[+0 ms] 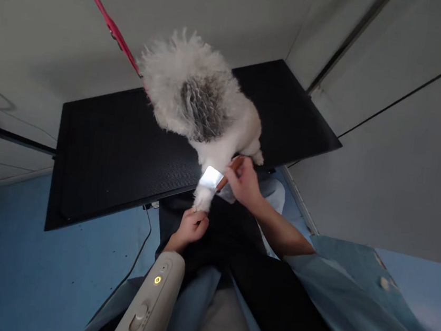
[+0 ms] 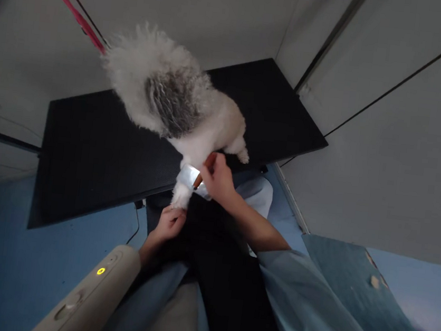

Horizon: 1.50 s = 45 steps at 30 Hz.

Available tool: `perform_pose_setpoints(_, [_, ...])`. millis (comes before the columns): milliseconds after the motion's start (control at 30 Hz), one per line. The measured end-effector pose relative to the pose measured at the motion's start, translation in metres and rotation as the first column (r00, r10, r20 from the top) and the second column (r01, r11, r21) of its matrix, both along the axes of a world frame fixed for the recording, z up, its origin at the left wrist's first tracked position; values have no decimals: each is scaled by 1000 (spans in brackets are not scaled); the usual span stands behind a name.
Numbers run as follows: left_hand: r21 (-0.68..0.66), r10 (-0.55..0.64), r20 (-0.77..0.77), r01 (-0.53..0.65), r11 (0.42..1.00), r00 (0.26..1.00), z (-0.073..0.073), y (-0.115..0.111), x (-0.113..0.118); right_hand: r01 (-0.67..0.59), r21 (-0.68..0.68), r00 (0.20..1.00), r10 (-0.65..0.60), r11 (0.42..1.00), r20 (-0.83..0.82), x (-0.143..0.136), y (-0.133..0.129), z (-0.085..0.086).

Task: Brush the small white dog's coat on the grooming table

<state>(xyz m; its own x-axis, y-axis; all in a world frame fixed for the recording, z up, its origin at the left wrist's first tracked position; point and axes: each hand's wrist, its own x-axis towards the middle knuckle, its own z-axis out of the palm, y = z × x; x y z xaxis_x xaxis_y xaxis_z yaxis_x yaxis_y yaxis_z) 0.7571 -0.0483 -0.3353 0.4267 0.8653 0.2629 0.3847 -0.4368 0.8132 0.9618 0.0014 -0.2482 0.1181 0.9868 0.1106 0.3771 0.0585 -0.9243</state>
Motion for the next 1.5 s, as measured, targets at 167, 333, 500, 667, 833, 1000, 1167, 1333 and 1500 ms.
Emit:
perform_pose_setpoints(167, [62,-61,-20,62,996,998,-2,-2,2,-132,-54,989,135,990,57,0,-2,2])
perform_pose_setpoints(333, [27,-68,-56,70,997,996,1,-2,0,51,42,998,-52,998,46,4,0,4])
perform_pose_setpoints(500, [-141,-87,187,114,983,979,3,-1,3,-13,60,999,11,998,30,3,-5,-2])
perform_pose_setpoints(667, [-525,114,585,267,808,803,9,0,6,-36,130,991,52,991,-126,2,-4,-17])
perform_pose_setpoints(833, [-620,204,629,324,715,750,17,6,6,262,39,901,-230,964,-369,12,9,-37])
perform_pose_setpoints(1000, [-454,-295,207,359,815,933,33,21,5,-384,-302,887,257,873,-384,-15,-18,-57])
perform_pose_setpoints(1167, [-179,-449,-352,411,894,821,65,54,-15,-226,-283,938,129,932,-323,-41,-26,-62])
perform_pose_setpoints(1333, [336,-235,-529,455,825,815,67,107,-8,-266,-190,950,223,945,-218,-47,-23,-53])
perform_pose_setpoints(1500, [381,-425,-367,550,743,828,53,132,-5,-389,-113,908,361,914,-213,-41,-52,-77])
